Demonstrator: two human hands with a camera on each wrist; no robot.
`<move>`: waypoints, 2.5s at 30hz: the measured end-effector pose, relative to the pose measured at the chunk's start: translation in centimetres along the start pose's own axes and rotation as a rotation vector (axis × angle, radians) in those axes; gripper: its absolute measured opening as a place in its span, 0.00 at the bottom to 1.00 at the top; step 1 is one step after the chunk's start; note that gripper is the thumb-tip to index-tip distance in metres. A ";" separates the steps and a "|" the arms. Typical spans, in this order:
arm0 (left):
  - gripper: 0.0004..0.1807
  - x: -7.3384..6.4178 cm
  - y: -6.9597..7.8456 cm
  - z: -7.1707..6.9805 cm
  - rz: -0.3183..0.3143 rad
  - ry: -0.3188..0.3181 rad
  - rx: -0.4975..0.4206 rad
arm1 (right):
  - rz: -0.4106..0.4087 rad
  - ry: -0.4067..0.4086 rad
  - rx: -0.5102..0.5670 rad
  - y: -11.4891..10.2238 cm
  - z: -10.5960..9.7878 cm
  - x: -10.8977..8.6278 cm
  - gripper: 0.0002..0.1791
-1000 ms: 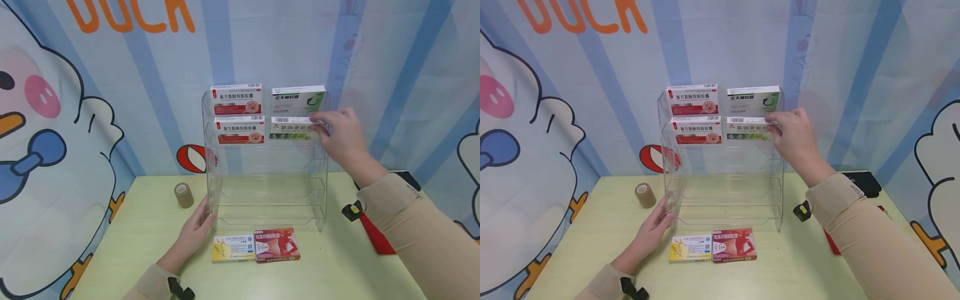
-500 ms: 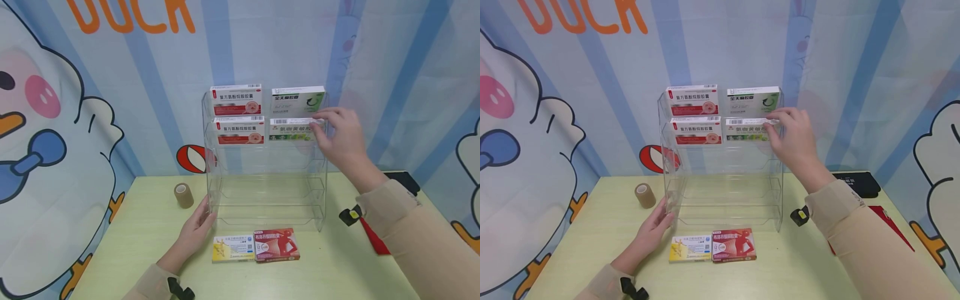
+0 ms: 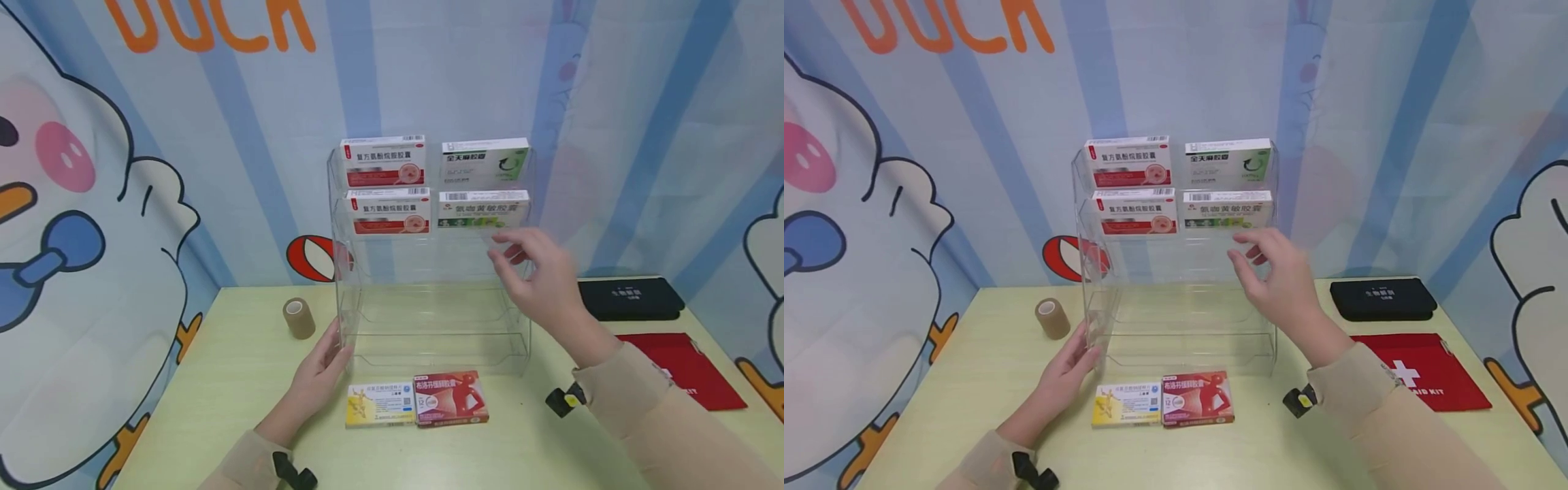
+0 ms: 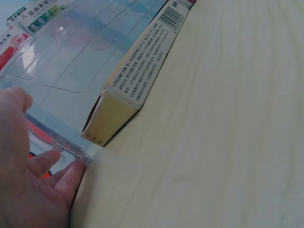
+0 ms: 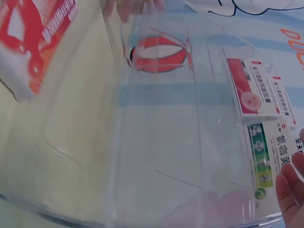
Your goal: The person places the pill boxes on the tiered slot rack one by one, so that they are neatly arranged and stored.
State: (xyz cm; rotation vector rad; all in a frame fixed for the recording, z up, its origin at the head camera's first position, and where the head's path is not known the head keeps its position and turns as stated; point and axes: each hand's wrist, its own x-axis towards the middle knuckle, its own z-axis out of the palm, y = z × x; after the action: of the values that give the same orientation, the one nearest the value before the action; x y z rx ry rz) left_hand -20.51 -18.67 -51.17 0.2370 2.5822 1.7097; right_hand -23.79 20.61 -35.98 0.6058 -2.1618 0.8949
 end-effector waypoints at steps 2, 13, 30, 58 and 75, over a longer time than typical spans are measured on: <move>0.38 0.0 0.0 0.0 0.003 0.000 0.003 | 0.027 -0.018 0.035 -0.2 0.5 -1.1 0.15; 0.38 0.0 -0.1 0.0 0.001 -0.007 0.000 | 0.120 -0.144 0.122 -1.4 3.0 -6.3 0.18; 0.38 0.1 0.1 0.2 0.009 -0.011 -0.003 | 0.135 -0.280 0.180 -2.4 5.6 -11.9 0.18; 0.38 -0.2 0.4 -0.1 -0.001 -0.031 -0.016 | 0.196 -0.441 -0.004 -2.9 6.5 -15.4 0.18; 0.39 -0.2 0.2 -0.2 0.005 -0.024 -0.003 | 0.175 -0.533 -0.101 -3.5 6.4 -15.2 0.25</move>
State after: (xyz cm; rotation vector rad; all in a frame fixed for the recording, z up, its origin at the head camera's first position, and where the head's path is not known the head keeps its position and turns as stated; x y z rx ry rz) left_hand -20.35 -18.78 -50.95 0.2624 2.5644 1.7011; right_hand -14.62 15.83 -49.26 0.6671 -2.7557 0.7667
